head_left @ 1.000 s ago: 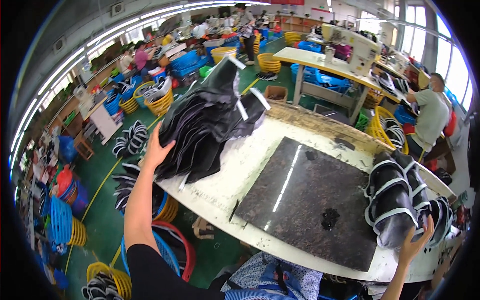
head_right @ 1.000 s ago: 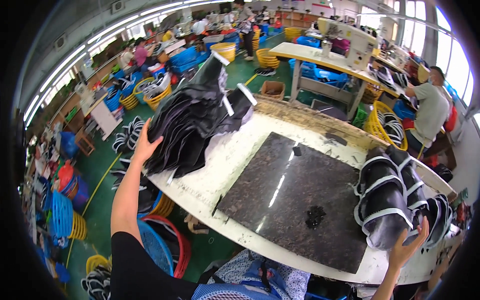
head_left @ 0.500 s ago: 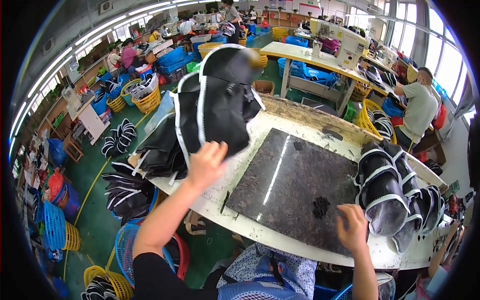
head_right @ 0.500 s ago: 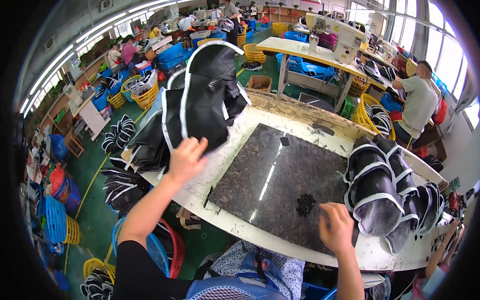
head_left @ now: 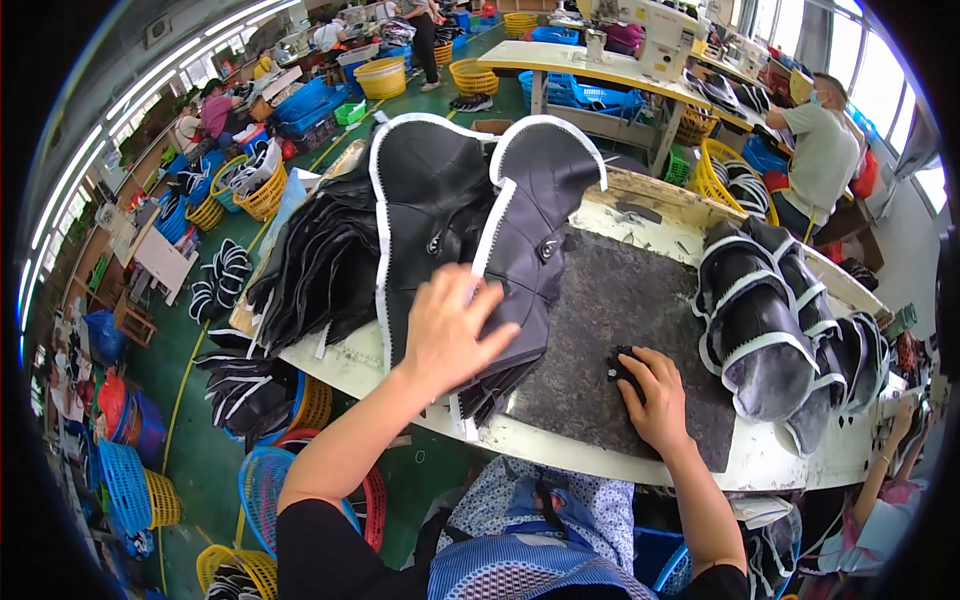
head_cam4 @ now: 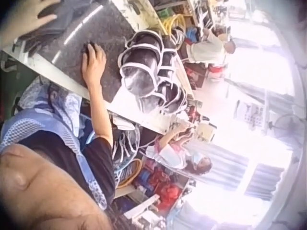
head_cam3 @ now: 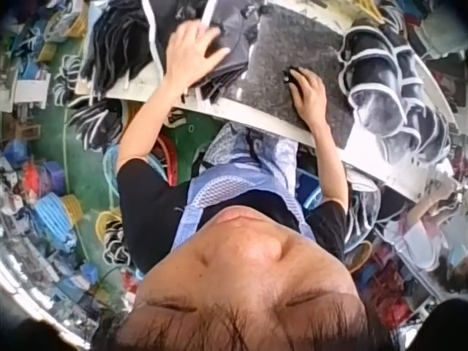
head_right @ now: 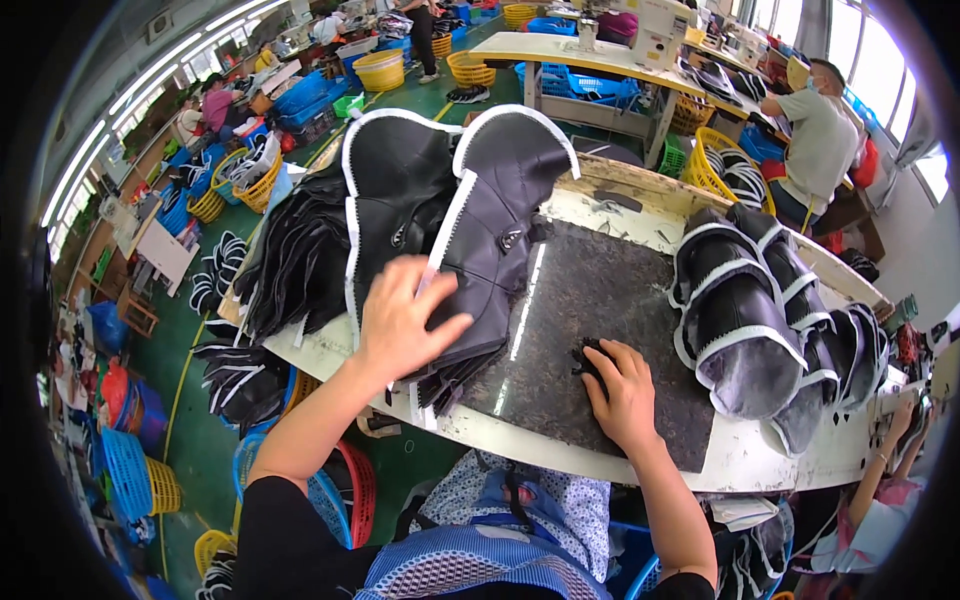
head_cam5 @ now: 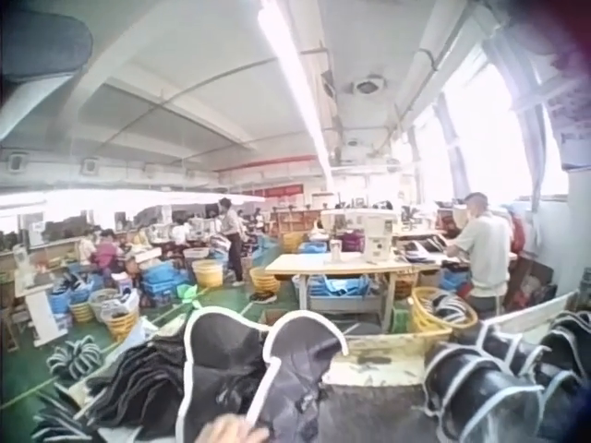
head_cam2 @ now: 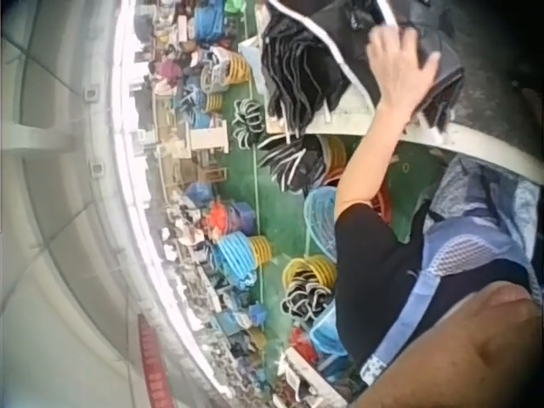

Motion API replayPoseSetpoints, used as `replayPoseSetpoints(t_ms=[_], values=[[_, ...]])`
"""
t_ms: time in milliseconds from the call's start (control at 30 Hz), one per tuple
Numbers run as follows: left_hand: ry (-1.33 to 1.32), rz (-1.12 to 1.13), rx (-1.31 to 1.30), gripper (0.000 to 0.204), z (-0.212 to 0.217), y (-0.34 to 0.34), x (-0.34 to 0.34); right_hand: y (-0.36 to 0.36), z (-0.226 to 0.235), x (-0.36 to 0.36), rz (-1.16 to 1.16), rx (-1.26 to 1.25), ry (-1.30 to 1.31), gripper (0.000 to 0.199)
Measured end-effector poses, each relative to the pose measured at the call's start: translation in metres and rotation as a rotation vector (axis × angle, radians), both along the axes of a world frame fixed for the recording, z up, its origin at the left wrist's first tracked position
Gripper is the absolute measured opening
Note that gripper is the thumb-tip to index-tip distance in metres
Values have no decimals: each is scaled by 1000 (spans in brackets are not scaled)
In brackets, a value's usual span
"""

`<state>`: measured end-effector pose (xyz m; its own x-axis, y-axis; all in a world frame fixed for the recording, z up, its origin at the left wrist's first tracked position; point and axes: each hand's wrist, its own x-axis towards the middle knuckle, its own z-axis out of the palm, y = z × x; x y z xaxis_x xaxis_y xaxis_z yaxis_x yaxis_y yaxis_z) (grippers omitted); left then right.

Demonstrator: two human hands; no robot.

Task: Manually assemble shoe upper components by inserting zippers and lining.

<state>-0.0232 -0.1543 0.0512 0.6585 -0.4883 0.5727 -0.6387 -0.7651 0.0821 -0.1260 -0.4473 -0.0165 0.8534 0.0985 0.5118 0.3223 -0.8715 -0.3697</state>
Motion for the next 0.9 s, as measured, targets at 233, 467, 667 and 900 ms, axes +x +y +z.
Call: replayPoseSetpoints(t_ms=[233, 467, 667, 900], values=[[196, 110, -111, 55, -37, -25, 7, -18, 0, 3, -58, -37, -71, 15], [1184, -124, -844, 19, -30, -57, -40, -28, 6, 13, -3, 69, -17, 15], [854, -105, -396, 17, -38, -63, -79, -27, 16, -11, -5, 1028, 293, 11], [614, -474, -505, 17, -28, -88, -102, -18, 27, -33, 256, 1864, 613, 18]])
